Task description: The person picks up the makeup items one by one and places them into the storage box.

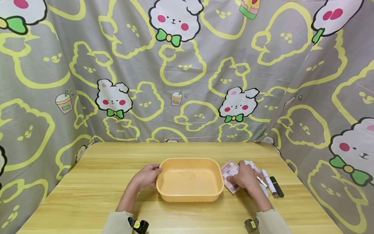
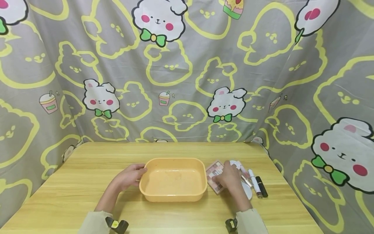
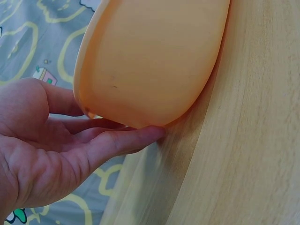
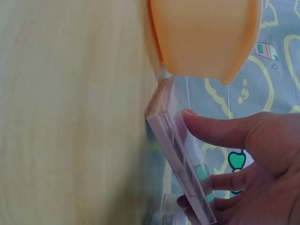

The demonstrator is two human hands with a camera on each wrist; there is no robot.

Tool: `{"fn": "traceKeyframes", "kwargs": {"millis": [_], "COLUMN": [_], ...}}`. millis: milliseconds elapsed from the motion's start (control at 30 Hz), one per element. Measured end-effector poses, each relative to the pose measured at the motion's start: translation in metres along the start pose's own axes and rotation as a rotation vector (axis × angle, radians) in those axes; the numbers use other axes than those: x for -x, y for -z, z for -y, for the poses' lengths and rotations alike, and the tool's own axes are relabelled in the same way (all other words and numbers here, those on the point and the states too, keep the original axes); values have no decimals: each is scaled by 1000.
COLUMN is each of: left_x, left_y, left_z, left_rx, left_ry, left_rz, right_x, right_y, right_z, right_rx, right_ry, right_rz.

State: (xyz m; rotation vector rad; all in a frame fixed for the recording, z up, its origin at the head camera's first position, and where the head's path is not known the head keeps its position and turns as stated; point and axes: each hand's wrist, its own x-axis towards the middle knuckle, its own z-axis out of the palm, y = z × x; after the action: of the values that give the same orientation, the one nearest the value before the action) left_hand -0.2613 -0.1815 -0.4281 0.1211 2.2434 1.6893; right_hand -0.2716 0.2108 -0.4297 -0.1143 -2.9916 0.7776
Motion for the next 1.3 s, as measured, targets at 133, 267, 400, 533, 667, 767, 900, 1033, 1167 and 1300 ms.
{"fn": "traceKeyframes", "kwargs": {"millis": [133, 267, 400, 533, 667, 767, 900, 1033, 1167, 1300], "left_x": [0, -1, -1, -1, -1, -1, -1, 0, 0, 0], "left_y": [0, 0, 0, 0, -1, -1, -2, -2, -2, -2], "left_z": [1, 1, 1, 0, 0, -1, -1, -1, -1, 0], "left_rx": [3, 7, 2, 0, 10, 12, 9, 9, 8, 10], "left_ry": [1, -1, -1, -2, -6, -3, 1, 1, -2, -3], "left_rz": [-6, -5, -5, 0, 2, -5, -11, -14, -11, -4], "right_x": [-1, -1, -1, -1, -1, -1, -1, -1, 0, 1], "right_y": [2, 6, 9, 11, 13, 14, 16, 19, 23, 26], "right_z": [-1, -2, -2, -3, -4, -4, -4, -3, -2, -1], "right_rx": [-93, -102, -76, -85, -79, -72, -79, -97, -116, -139], "right_ry": [-27, -23, 0, 2, -7, -18, -19, -9, 15, 42], "right_rz": [16, 7, -28, -51, -62, -61, -57, -47, -46, -58]}}
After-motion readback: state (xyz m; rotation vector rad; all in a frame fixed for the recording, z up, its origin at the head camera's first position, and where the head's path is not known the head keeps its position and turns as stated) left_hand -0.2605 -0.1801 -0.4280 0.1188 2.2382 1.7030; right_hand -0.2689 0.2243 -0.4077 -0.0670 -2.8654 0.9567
